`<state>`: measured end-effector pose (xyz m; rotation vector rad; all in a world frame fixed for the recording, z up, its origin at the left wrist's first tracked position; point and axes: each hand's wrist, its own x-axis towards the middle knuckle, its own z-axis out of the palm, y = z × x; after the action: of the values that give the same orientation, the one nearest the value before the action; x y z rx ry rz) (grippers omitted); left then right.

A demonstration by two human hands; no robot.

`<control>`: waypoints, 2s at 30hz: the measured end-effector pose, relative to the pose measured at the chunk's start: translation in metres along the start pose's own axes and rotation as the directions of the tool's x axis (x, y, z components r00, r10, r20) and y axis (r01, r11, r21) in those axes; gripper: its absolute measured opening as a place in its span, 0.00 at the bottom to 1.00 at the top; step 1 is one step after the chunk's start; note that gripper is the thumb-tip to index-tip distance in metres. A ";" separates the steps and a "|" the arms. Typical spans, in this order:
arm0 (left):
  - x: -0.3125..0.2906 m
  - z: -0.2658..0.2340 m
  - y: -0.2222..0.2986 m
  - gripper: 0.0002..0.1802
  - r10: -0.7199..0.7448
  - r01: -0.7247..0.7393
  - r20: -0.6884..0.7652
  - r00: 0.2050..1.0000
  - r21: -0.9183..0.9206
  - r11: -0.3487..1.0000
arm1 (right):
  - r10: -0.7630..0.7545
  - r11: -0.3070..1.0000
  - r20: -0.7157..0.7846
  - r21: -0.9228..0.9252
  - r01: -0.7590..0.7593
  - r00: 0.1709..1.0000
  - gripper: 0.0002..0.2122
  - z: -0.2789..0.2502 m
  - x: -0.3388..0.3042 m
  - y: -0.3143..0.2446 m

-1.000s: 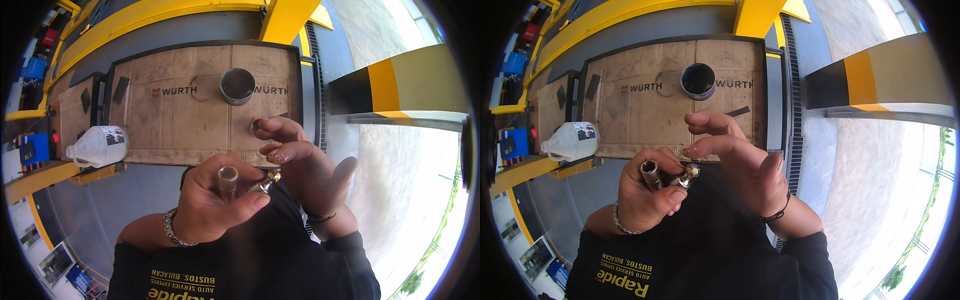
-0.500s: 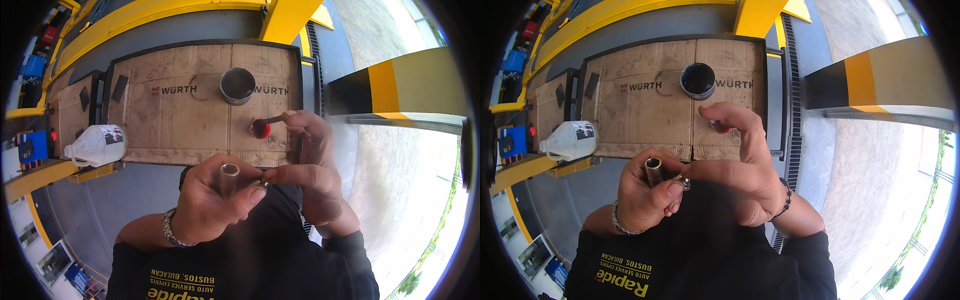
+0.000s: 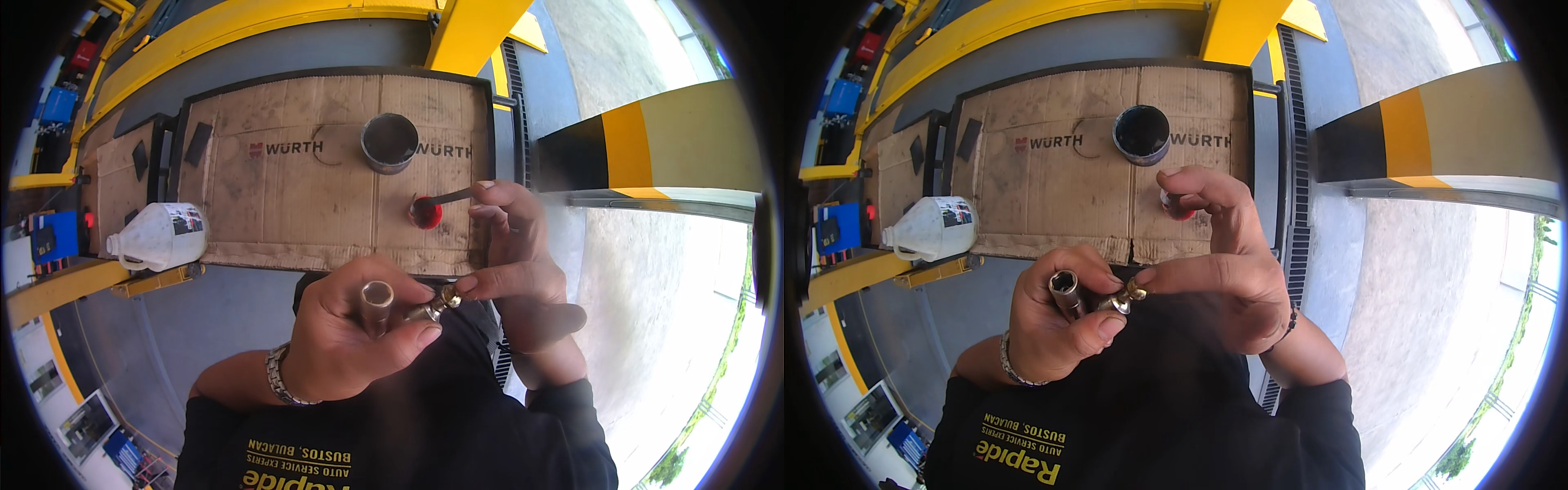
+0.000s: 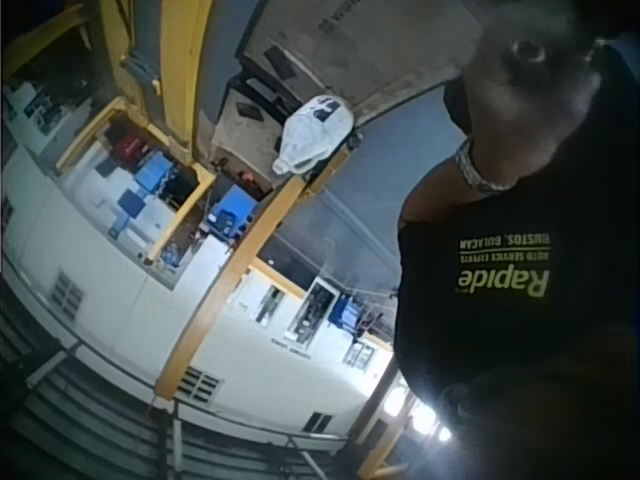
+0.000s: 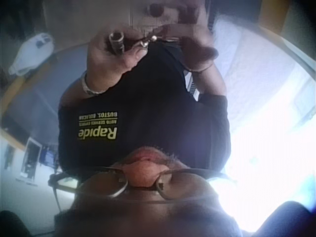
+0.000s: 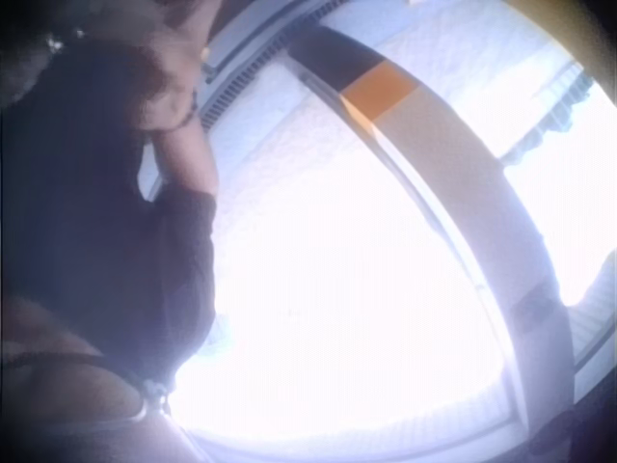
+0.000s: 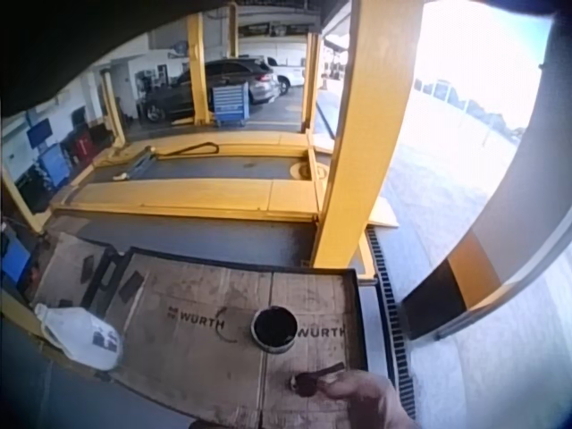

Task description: The person selects a socket and a small brass fitting from a tool drawer. They use pliers to manipulate the fitting, then walk to a workbench to apply a dark lubricant to the fitting using a brush. The person then inserts the fitting into the socket and wipes the assembly with a cloth.

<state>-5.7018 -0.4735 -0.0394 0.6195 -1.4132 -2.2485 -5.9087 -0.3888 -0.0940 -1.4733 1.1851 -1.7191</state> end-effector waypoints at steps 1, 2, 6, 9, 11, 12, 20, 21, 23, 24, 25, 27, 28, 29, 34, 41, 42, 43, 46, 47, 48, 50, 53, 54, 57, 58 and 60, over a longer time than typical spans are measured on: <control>0.000 -0.002 -0.001 0.15 0.100 -0.101 0.017 0.995 0.131 0.986 | 0.015 0.999 -0.001 0.046 -0.015 1.000 0.45 0.000 -0.001 -0.004; 0.001 -0.005 -0.001 0.16 0.195 -0.201 0.047 0.980 0.258 0.945 | 0.048 0.993 0.009 0.105 -0.049 0.999 0.46 0.001 -0.003 -0.012; 0.007 -0.006 0.003 0.16 0.489 -0.527 0.244 0.838 0.599 0.603 | 0.227 0.942 0.085 0.234 -0.241 0.970 0.48 0.007 -0.005 -0.035; 0.003 -0.004 0.002 0.15 0.505 -0.544 0.260 0.823 0.616 0.570 | 0.254 0.932 0.141 0.228 -0.281 0.957 0.45 0.007 -0.005 -0.035; 0.004 -0.004 0.002 0.16 0.518 -0.561 0.273 0.811 0.614 0.555 | 0.211 0.960 0.133 0.158 -0.231 0.968 0.37 0.007 -0.004 -0.028; 0.004 -0.004 0.002 0.16 0.524 -0.570 0.280 0.804 0.613 0.548 | 0.178 0.974 0.126 0.118 -0.193 0.976 0.33 0.007 -0.004 -0.024; -0.003 -0.011 -0.006 0.20 0.430 -0.481 0.223 0.875 0.508 0.714 | 0.032 0.957 0.164 -0.291 0.018 0.986 0.03 0.009 0.005 -0.052; -0.003 -0.012 -0.007 0.20 0.426 -0.479 0.224 0.877 0.497 0.724 | 0.017 0.950 0.157 -0.311 0.033 0.988 0.03 0.009 0.006 -0.051; -0.005 -0.013 -0.007 0.20 0.410 -0.460 0.210 0.887 0.465 0.756 | -0.030 0.933 0.165 -0.349 0.086 0.986 0.03 0.004 0.008 -0.051; -0.006 -0.013 -0.007 0.20 0.403 -0.449 0.201 0.893 0.449 0.772 | -0.049 0.929 0.153 -0.355 0.102 0.987 0.02 0.001 0.009 -0.046; -0.007 -0.013 -0.006 0.20 0.400 -0.446 0.199 0.895 0.443 0.778 | -0.055 0.933 0.136 -0.347 0.100 0.989 0.04 -0.001 0.010 -0.043; -0.007 -0.012 -0.005 0.20 0.393 -0.438 0.193 0.899 0.430 0.790 | -0.050 0.946 0.102 -0.314 0.080 0.994 0.08 -0.003 0.011 -0.035; -0.008 -0.013 -0.005 0.20 0.403 -0.447 0.196 0.894 0.431 0.784 | -0.050 0.953 0.093 -0.292 0.075 0.994 0.10 -0.003 0.010 -0.029; -0.007 -0.014 -0.006 0.19 0.411 -0.457 0.201 0.889 0.432 0.777 | -0.047 0.960 0.088 -0.272 0.069 0.995 0.12 -0.003 0.009 -0.026; -0.008 -0.017 -0.007 0.20 0.421 -0.465 0.198 0.885 0.370 0.804 | -0.035 0.981 0.076 -0.189 0.049 0.996 0.23 0.002 0.006 -0.021; -0.010 -0.016 -0.014 0.16 0.255 -0.254 0.034 0.966 -0.028 0.967 | -0.082 0.995 0.099 -0.043 0.086 0.992 0.39 0.014 -0.004 -0.032; -0.010 -0.016 -0.014 0.15 0.185 -0.181 0.021 0.982 -0.121 0.976 | -0.099 0.994 0.104 -0.042 0.103 0.990 0.41 0.015 -0.004 -0.033; -0.009 -0.015 -0.014 0.14 0.168 -0.161 0.024 0.986 -0.169 0.972 | -0.116 0.991 0.111 -0.050 0.122 0.987 0.44 0.017 -0.005 -0.033; -0.005 -0.014 -0.017 0.12 0.145 -0.130 0.037 0.989 -0.271 0.954 | -0.148 0.979 0.163 -0.116 0.168 0.975 0.44 0.017 -0.005 -0.028; -0.003 -0.014 -0.018 0.12 0.158 -0.140 0.046 0.986 -0.277 0.951 | -0.150 0.979 0.148 -0.115 0.168 0.977 0.44 0.017 -0.006 -0.026; -0.001 -0.014 -0.019 0.12 0.172 -0.150 0.054 0.984 -0.284 0.947 | -0.152 0.979 0.134 -0.115 0.168 0.979 0.44 0.018 -0.007 -0.024; -0.001 -0.014 -0.017 0.12 0.157 -0.134 0.060 0.986 -0.276 0.952 | -0.136 0.988 0.048 -0.066 0.139 0.989 0.44 0.022 -0.012 -0.021; -0.001 -0.012 -0.015 0.11 0.132 -0.109 0.068 0.989 -0.276 0.955 | -0.149 0.978 0.070 -0.135 0.157 0.986 0.44 0.018 -0.013 -0.020; -0.001 -0.011 -0.015 0.11 0.124 -0.100 0.071 0.990 -0.279 0.955 | -0.149 0.971 0.081 -0.177 0.162 0.985 0.43 0.016 -0.012 -0.020; -0.001 -0.007 -0.013 0.09 0.084 -0.055 0.074 0.994 -0.330 0.943 | -0.149 0.950 -0.003 -0.278 0.142 0.989 0.38 0.013 -0.011 -0.025; -0.003 -0.008 -0.013 0.11 0.042 -0.020 0.064 0.997 -0.316 0.949 | -0.164 0.954 -0.068 -0.266 0.140 0.984 0.35 0.014 -0.011 -0.025; -0.005 -0.009 -0.011 0.14 -0.041 0.051 0.043 0.998 -0.290 0.956 | -0.238 0.908 -0.051 -0.365 0.203 0.970 0.30 0.010 -0.009 -0.027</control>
<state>-5.6939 -0.4727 -0.0523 0.5190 -1.0610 -2.4526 -5.8938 -0.3719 -0.0743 -1.8183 1.4929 -1.8057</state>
